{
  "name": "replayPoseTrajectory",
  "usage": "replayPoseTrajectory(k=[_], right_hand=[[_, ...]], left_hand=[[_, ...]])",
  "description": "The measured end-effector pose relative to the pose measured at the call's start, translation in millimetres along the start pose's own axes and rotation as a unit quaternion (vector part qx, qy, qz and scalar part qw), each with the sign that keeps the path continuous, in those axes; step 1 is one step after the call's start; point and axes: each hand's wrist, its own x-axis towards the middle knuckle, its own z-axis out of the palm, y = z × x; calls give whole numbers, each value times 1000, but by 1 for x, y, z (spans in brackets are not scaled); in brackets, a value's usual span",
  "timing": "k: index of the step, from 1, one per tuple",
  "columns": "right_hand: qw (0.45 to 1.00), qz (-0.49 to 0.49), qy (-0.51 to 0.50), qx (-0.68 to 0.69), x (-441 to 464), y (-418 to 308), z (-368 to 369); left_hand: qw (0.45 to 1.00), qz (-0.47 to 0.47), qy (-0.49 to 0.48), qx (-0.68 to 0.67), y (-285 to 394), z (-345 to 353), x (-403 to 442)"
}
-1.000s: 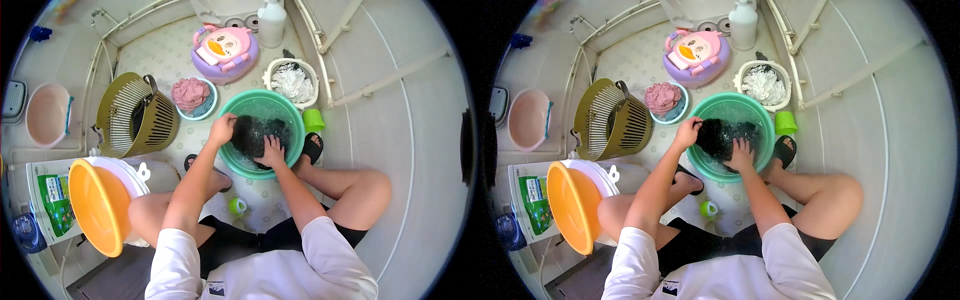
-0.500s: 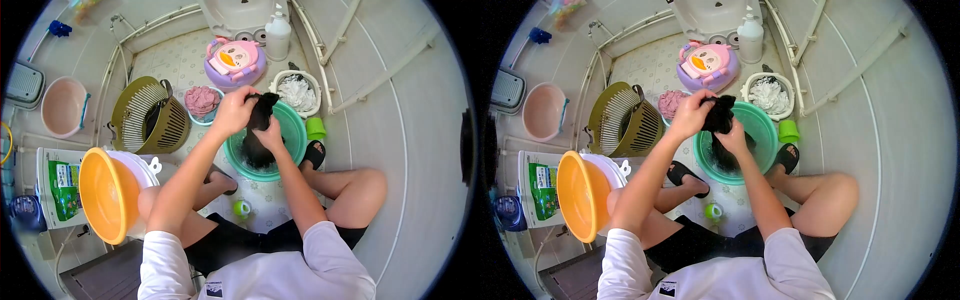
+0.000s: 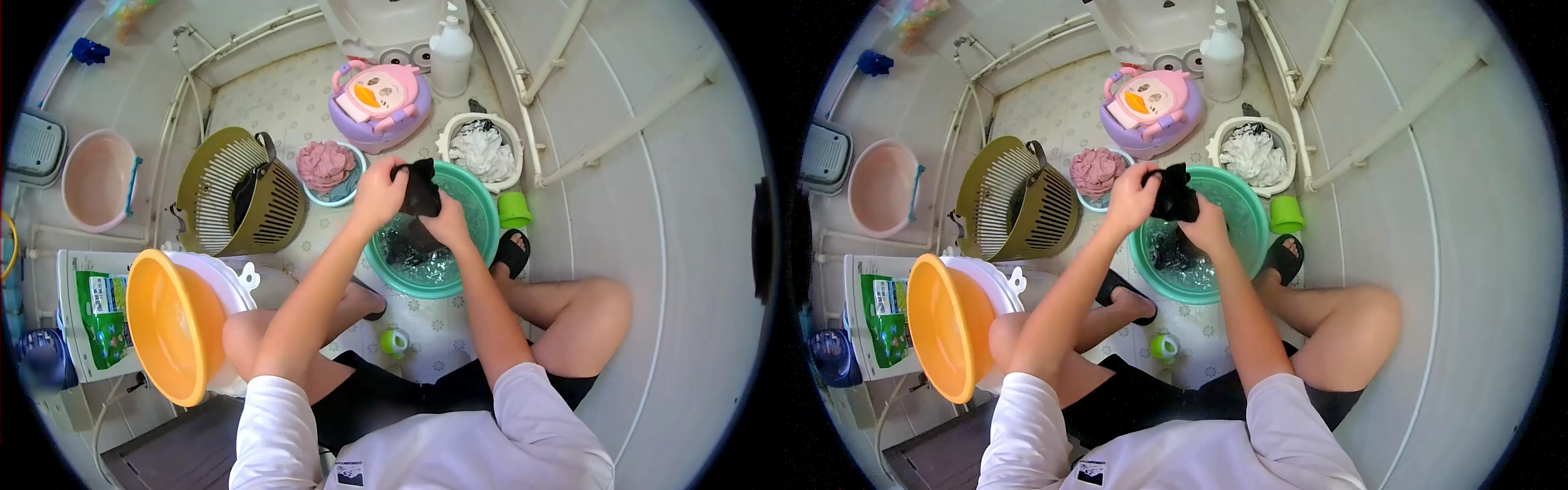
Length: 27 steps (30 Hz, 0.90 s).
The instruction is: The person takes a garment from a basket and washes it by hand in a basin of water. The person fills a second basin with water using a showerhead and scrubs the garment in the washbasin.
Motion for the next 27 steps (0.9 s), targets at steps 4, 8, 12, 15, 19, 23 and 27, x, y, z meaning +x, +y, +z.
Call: replayPoseTrajectory(k=[4,8,12,15,19,23,27], right_hand=[[997,0,-22,-79,-13,43,13],[991,-64,-54,-102,-24,70,27],[971,-47,-127,-200,-47,124,51],[947,-68,-111,-294,-64,136,57],[944,-6,-140,-300,-64,148,68],[937,20,-167,-306,-59,152,70],[936,38,-168,-305,-62,161,76]], left_hand=[[998,-31,-21,52,-60,42,-31],[991,-61,-106,58,-87,71,-70],[949,-38,-252,185,-146,109,-117],[931,-22,-267,248,-171,126,-138],[892,-113,-329,289,-163,133,-139],[876,-176,-369,254,-178,149,-129],[954,-209,-183,112,-188,158,-128]])
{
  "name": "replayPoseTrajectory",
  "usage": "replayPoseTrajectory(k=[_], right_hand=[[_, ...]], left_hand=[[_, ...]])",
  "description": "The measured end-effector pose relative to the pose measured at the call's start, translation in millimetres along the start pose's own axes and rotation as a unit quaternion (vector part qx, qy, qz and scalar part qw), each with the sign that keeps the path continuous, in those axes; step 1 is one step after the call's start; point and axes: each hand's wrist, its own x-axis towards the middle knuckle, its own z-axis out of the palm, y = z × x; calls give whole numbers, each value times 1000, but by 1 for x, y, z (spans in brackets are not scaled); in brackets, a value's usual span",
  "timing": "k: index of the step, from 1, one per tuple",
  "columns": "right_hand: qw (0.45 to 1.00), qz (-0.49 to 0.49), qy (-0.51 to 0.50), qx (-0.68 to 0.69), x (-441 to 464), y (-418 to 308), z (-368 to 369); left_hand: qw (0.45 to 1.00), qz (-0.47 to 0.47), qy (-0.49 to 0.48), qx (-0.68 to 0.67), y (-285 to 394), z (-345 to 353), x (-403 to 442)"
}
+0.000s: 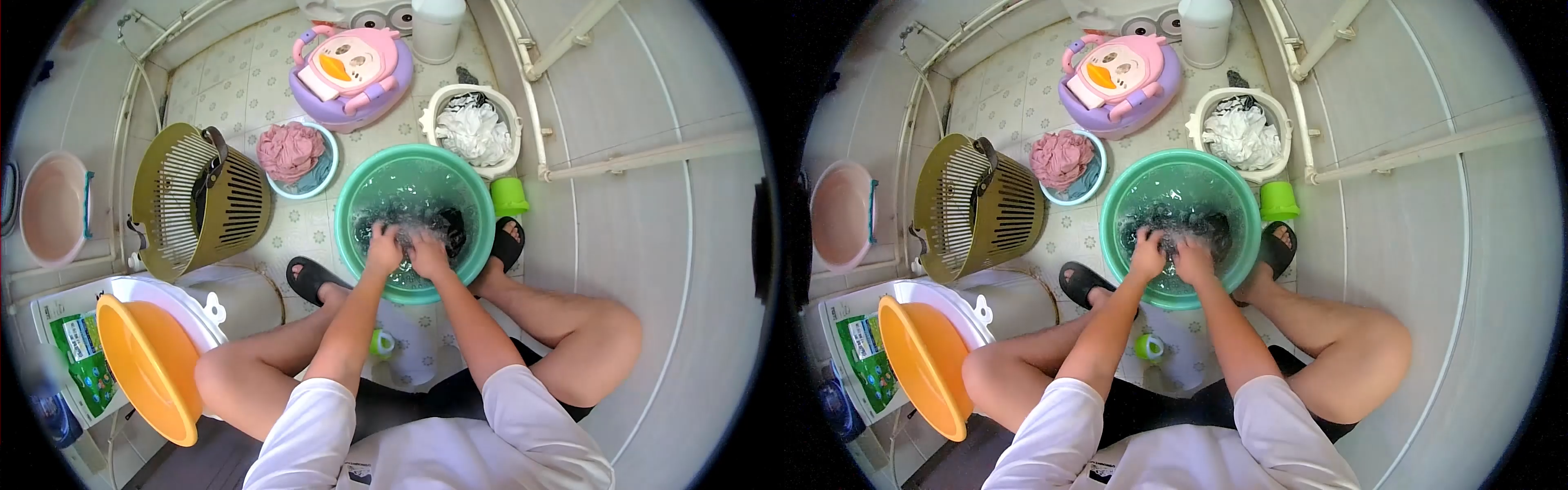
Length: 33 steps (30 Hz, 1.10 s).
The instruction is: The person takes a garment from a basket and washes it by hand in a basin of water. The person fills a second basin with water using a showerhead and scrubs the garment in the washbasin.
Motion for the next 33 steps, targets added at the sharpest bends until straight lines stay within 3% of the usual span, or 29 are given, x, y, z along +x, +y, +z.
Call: replayPoseTrajectory(k=[1,4,5,8,12,14,17,20,22,26,28,29,32,33], right_hand=[[1000,-5,6,4,0,1,2],[998,44,-22,42,-4,-2,-1],[995,58,-45,74,-4,-3,-6],[981,90,-67,158,-7,-5,-21],[962,108,25,250,-7,2,0],[941,145,44,302,-4,2,7],[897,230,24,378,2,-12,-9],[826,206,80,518,9,-23,-38],[711,204,27,672,14,-32,-71],[638,115,98,755,12,-57,-119],[674,55,168,718,9,-66,-134],[644,68,193,737,10,-71,-141],[686,126,100,710,6,-75,-143],[736,126,156,647,11,-70,-122]], left_hand=[[994,32,97,-38,0,-1,-1],[970,-128,171,-115,4,3,-1],[964,-143,202,-96,5,4,-1],[942,-181,111,-259,-37,23,13],[958,-134,115,-228,7,-23,2],[949,-98,103,-283,21,-37,7],[921,-56,43,-384,56,-72,9],[896,-20,1,-444,94,-108,7],[903,-2,-43,-427,119,-139,-2],[902,26,-122,-414,157,-185,-26],[905,31,-172,-389,163,-197,-35],[904,35,-171,-391,166,-199,-38],[940,93,3,-329,141,-168,-16],[965,102,77,-228,135,-164,-10]])
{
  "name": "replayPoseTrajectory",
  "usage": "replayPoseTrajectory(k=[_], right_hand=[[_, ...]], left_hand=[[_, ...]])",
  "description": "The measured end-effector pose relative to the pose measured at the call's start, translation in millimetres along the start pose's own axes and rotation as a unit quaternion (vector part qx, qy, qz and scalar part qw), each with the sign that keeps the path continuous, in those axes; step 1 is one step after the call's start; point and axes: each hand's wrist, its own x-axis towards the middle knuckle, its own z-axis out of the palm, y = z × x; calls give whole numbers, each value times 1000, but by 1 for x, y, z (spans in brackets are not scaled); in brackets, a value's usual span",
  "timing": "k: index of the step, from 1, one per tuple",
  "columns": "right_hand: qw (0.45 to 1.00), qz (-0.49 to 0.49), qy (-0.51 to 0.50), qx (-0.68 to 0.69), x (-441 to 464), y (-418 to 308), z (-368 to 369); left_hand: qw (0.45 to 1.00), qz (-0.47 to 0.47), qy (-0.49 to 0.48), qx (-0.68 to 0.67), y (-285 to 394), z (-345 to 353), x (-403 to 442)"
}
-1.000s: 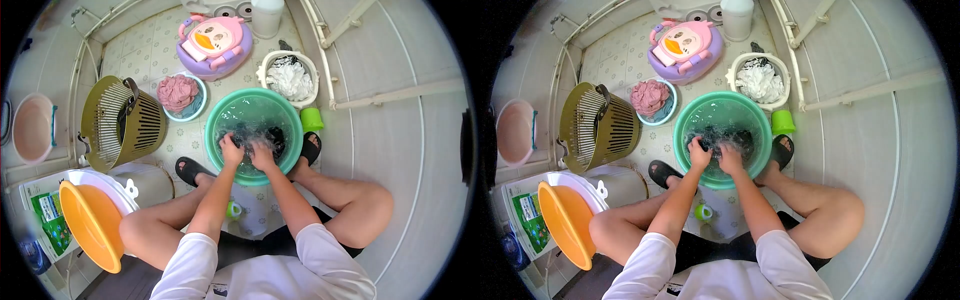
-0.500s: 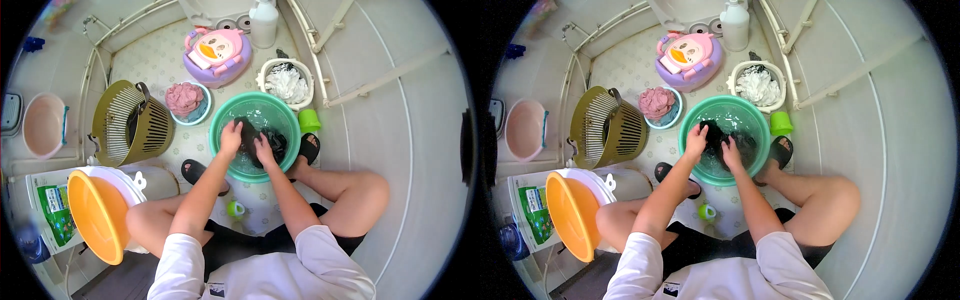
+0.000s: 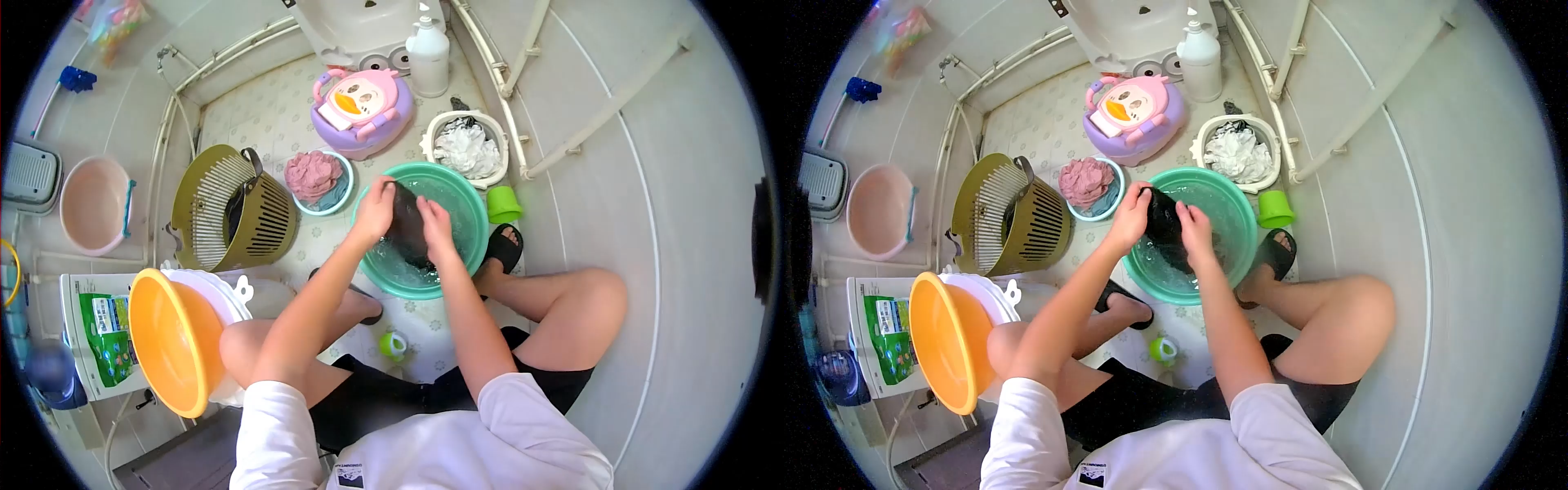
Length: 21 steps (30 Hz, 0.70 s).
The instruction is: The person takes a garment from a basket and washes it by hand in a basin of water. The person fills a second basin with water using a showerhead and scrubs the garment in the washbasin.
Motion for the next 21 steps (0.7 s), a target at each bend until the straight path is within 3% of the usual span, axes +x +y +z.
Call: replayPoseTrajectory(k=[3,4,5,7,8,9,11,13,14,15,17,19,21], right_hand=[[996,53,45,57,-21,3,5],[988,74,68,114,-22,8,5],[977,94,90,171,-22,12,4],[947,143,131,257,-25,6,3],[966,88,65,233,-6,42,-17],[978,33,-3,205,22,97,-43],[929,116,-60,346,37,126,-51],[828,176,-123,518,12,102,-41],[811,147,-228,519,-8,59,-28],[906,215,37,362,-17,40,-8],[937,237,75,245,-22,23,3],[942,206,58,257,-15,36,3],[915,161,-25,369,4,59,-17]], left_hand=[[990,-56,89,98,7,4,-7],[981,7,133,141,2,12,-13],[984,1,122,127,-4,25,-22],[984,87,59,142,5,49,-52],[963,198,34,181,-11,64,-63],[948,251,15,197,-5,73,-79],[911,309,-26,271,4,85,-91],[870,351,-27,346,-16,85,-66],[883,298,10,363,-29,86,-48],[913,214,71,341,-18,84,-34],[934,53,118,334,-19,76,-9],[952,110,67,279,-17,78,-20],[920,275,1,280,-18,86,-50]])
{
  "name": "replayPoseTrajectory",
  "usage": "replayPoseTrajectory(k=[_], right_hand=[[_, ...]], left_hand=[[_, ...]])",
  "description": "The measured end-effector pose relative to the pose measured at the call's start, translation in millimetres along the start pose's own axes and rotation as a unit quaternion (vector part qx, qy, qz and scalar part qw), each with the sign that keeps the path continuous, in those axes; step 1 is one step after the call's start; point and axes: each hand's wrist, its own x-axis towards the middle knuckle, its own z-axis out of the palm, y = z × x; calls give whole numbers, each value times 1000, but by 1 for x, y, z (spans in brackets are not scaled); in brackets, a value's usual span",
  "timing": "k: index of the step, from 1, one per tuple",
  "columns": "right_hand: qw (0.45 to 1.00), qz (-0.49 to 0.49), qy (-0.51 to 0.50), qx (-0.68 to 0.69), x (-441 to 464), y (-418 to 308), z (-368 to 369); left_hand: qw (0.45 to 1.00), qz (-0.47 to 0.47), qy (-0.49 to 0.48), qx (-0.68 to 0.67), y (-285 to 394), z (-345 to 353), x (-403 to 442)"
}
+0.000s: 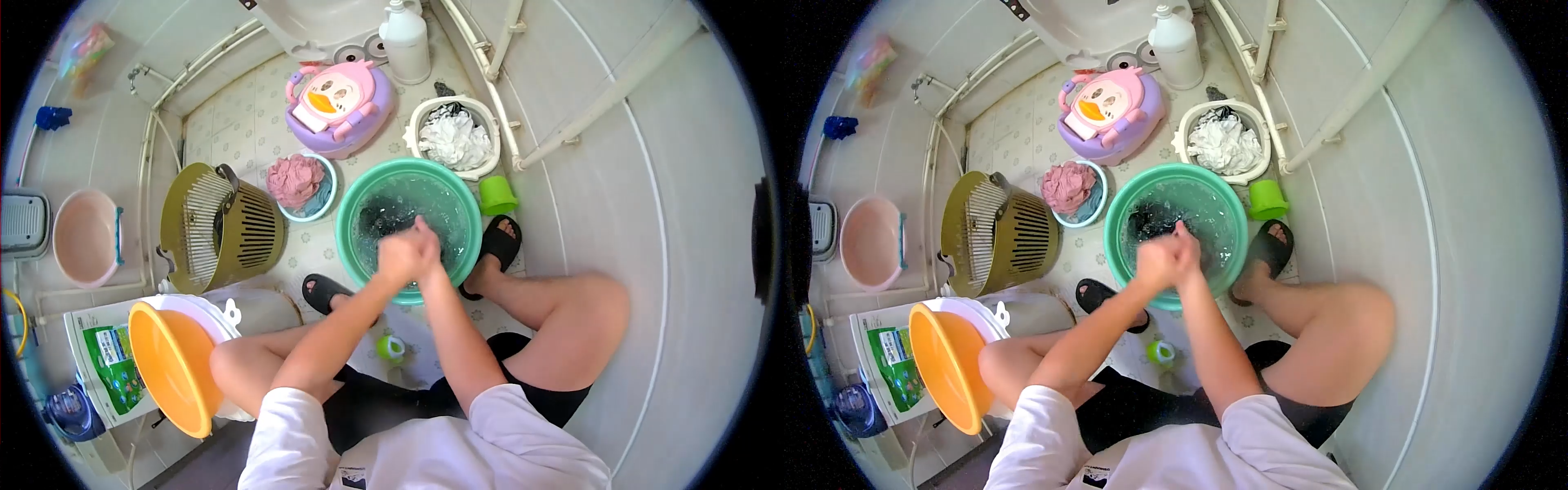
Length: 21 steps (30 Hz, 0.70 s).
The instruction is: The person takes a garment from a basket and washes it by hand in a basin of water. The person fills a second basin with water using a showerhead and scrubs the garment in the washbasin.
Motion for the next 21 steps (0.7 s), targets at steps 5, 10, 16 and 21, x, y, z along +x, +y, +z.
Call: replayPoseTrajectory(k=[5,10,16,21], right_hand=[[986,89,-103,101,6,6,-15],[996,18,59,-69,-8,1,23],[904,126,-353,206,49,27,-57],[985,62,56,-152,-18,7,29]], left_hand=[[999,21,-24,25,-17,2,9],[992,-125,29,-6,-18,4,23],[996,75,-14,41,-17,8,-1],[985,-163,21,44,-37,-5,34]])
